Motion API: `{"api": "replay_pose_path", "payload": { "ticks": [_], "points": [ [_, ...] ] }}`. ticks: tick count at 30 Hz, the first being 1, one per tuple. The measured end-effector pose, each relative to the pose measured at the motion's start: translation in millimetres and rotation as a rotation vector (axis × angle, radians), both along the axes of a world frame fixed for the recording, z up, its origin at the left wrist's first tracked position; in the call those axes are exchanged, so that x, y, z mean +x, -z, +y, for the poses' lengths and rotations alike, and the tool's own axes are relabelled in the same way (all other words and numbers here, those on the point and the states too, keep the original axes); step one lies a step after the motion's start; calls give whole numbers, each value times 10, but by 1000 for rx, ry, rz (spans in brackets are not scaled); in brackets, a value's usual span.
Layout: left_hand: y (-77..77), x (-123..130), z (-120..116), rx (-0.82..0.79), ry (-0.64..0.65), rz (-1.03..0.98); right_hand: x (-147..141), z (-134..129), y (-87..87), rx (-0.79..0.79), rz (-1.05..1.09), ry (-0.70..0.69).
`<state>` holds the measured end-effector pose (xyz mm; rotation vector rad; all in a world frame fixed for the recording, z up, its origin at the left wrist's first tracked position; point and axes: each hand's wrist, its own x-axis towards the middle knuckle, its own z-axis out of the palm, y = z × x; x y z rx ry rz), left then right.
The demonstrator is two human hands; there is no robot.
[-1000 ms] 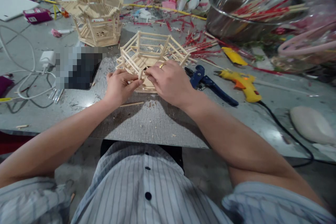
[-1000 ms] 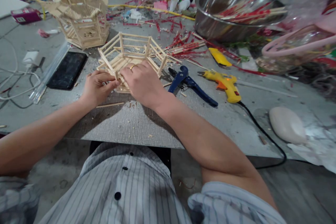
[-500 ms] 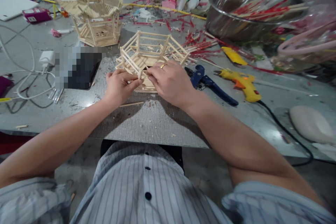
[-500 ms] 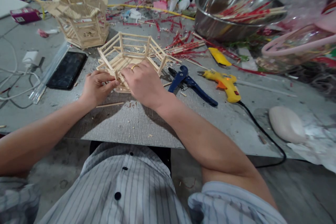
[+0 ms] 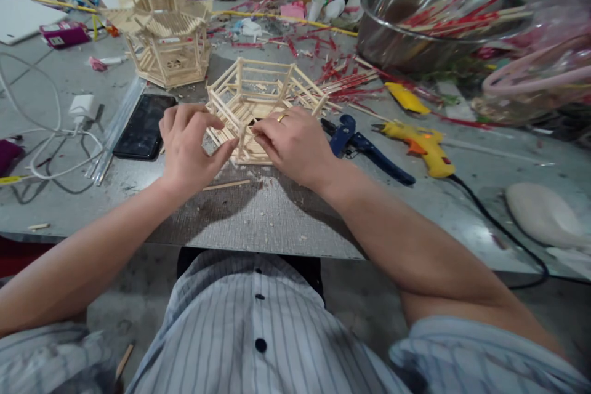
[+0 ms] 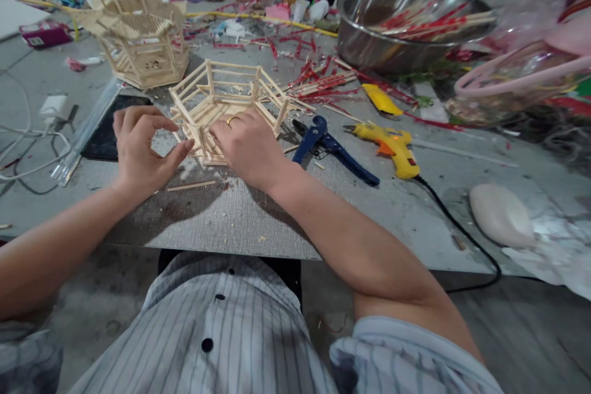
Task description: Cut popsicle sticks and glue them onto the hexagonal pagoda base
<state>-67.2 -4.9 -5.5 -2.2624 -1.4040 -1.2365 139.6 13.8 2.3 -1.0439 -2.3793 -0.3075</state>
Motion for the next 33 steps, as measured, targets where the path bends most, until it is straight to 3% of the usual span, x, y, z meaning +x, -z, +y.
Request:
{"api": "replay_pose_path", "payload": {
  "ticks": [5, 10, 18, 24, 29, 33],
  "points": [
    [-233, 98, -16, -10, 144, 273, 23, -4, 2, -29, 68, -20],
    [-344, 233, 65, -46, 233, 358, 31, 20, 22, -18, 122, -36],
    [-260, 257, 170, -1, 204, 393, 51, 41, 12, -51, 105, -60],
    [-192, 274, 167, 10, 155, 361, 73, -43, -159, -61, 59, -2],
    [-226, 282, 158, -43, 173, 330, 305, -41, -302, -115, 22, 23],
    [-255, 288, 148, -100, 163, 316, 533, -3, -204, -165, 81, 3]
  ]
}}
